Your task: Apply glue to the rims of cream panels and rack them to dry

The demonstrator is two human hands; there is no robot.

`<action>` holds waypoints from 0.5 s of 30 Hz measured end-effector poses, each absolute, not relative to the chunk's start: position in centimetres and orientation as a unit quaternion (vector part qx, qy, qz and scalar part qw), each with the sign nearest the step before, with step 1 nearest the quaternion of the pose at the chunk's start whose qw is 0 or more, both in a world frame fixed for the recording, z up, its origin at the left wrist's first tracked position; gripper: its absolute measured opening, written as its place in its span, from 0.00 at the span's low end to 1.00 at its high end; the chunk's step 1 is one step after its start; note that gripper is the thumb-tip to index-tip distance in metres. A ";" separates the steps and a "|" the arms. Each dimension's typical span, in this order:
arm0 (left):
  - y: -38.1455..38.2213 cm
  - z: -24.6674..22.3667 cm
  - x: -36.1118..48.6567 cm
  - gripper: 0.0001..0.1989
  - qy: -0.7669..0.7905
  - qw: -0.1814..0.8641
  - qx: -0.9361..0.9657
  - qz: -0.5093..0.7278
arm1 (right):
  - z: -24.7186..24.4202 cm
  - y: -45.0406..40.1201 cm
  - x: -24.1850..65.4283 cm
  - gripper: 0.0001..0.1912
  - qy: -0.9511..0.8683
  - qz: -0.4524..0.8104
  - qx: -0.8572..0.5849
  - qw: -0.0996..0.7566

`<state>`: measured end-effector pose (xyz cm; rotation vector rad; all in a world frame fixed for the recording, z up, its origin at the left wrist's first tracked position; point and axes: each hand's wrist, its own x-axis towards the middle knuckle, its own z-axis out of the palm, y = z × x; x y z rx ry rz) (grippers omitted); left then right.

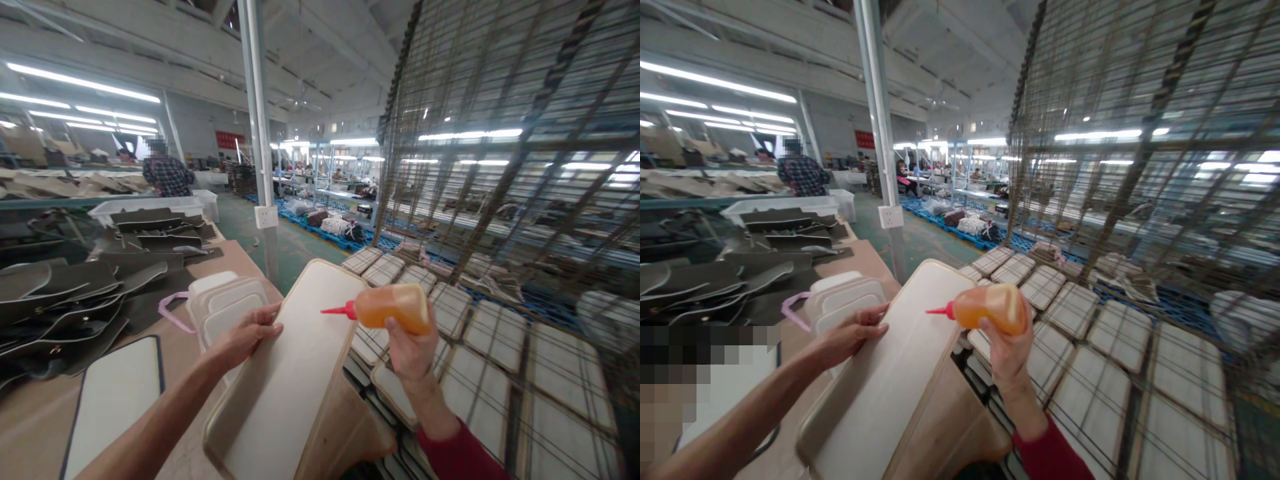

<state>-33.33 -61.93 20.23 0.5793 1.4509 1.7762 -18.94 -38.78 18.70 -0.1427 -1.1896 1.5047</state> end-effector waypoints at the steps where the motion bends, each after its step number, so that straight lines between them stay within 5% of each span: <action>1: -61.7 20.4 -33.1 0.31 0.563 0.379 0.222 0.700 | 18.9 -38.3 -19.2 0.34 -0.502 0.638 -0.060 0.581; 7: -59.9 20.4 -33.1 0.33 0.575 0.347 0.158 0.724 | 13.8 -39.2 -15.3 0.38 -0.615 0.651 -0.055 0.442; 15: -57.4 20.7 -31.3 0.34 0.561 0.380 0.147 0.720 | 17.3 -34.1 -15.5 0.37 -0.529 0.604 -0.086 0.590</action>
